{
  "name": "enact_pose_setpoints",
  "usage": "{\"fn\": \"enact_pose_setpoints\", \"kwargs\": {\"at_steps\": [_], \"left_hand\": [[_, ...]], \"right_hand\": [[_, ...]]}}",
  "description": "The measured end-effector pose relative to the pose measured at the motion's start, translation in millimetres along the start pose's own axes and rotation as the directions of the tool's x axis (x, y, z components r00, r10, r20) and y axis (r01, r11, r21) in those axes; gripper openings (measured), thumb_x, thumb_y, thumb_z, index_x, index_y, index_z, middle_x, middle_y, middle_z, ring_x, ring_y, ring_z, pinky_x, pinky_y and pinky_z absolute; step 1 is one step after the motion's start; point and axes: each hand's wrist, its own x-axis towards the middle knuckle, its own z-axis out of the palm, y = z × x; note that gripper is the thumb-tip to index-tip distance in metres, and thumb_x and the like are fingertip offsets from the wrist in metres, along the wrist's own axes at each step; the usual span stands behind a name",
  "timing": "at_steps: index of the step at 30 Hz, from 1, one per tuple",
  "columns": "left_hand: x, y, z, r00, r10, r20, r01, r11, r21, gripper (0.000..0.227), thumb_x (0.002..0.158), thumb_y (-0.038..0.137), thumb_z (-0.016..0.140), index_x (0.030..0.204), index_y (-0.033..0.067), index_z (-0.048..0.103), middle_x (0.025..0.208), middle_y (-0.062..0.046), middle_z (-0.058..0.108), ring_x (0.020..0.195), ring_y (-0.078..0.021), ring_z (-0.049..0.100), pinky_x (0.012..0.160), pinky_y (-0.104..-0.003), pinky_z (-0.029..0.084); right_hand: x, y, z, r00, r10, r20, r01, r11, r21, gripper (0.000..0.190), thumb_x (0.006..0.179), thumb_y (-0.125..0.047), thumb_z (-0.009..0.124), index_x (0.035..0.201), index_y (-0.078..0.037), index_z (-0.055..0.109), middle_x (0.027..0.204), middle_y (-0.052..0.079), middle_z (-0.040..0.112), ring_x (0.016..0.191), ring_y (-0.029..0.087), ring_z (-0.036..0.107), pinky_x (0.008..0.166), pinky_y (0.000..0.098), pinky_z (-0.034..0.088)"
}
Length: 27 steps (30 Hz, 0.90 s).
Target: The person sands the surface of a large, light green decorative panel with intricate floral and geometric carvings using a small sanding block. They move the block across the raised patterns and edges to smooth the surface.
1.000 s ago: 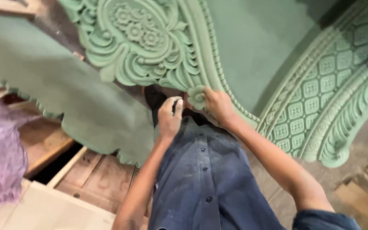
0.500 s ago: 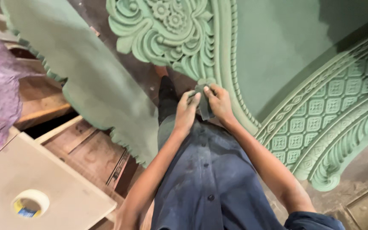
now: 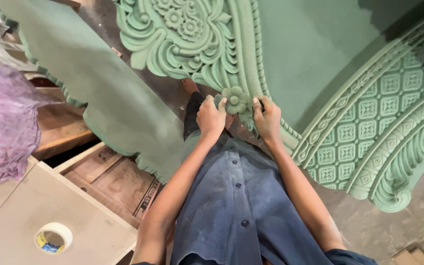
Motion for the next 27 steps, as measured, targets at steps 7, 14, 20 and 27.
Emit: {"fn": "enact_pose_setpoints", "kwargs": {"at_steps": [7,14,20,27], "left_hand": [[1,8,-4,0.897,0.438,-0.061,-0.416,0.884,0.214,0.023,0.096,0.024,0.068,0.099,0.0041,0.056,0.095,-0.016,0.065,0.074,-0.0371,0.07,0.059,-0.049,0.054],[32,10,-20,0.704,0.693,0.155,-0.708,0.669,0.225,0.018,0.09,0.01,0.061,0.105,0.0018,0.056,0.097,-0.018,0.064,0.067,-0.0335,0.071,0.054,-0.046,0.055],[37,5,-30,0.699,0.682,0.217,-0.714,0.683,0.153,0.013,0.095,0.011,0.061,0.101,0.0015,0.055,0.095,-0.017,0.064,0.069,-0.0364,0.07,0.055,-0.049,0.054],[53,21,-22,0.619,0.741,0.26,-0.783,0.609,0.128,0.01,0.097,0.006,0.058,0.105,0.0026,0.054,0.101,-0.019,0.065,0.077,-0.0369,0.071,0.064,-0.049,0.056]], "right_hand": [[-3,19,19,0.97,-0.181,-0.16,0.158,0.976,-0.148,0.013,0.103,-0.017,0.066,0.1,-0.005,0.07,0.089,0.014,0.069,0.079,0.035,0.067,0.07,0.0427,0.051],[-1,21,23,0.947,-0.267,-0.179,0.207,0.932,-0.297,0.019,0.103,-0.026,0.067,0.093,-0.01,0.069,0.087,0.011,0.067,0.074,0.034,0.065,0.062,0.0442,0.048],[-6,10,28,0.961,-0.199,-0.191,0.155,0.963,-0.222,0.02,0.103,-0.027,0.067,0.095,-0.009,0.071,0.084,0.01,0.064,0.069,0.033,0.063,0.062,0.0435,0.048],[-7,4,29,0.961,-0.224,-0.162,0.179,0.951,-0.252,0.018,0.1,-0.027,0.07,0.098,-0.01,0.071,0.09,0.01,0.066,0.074,0.033,0.065,0.063,0.0427,0.048]]}}
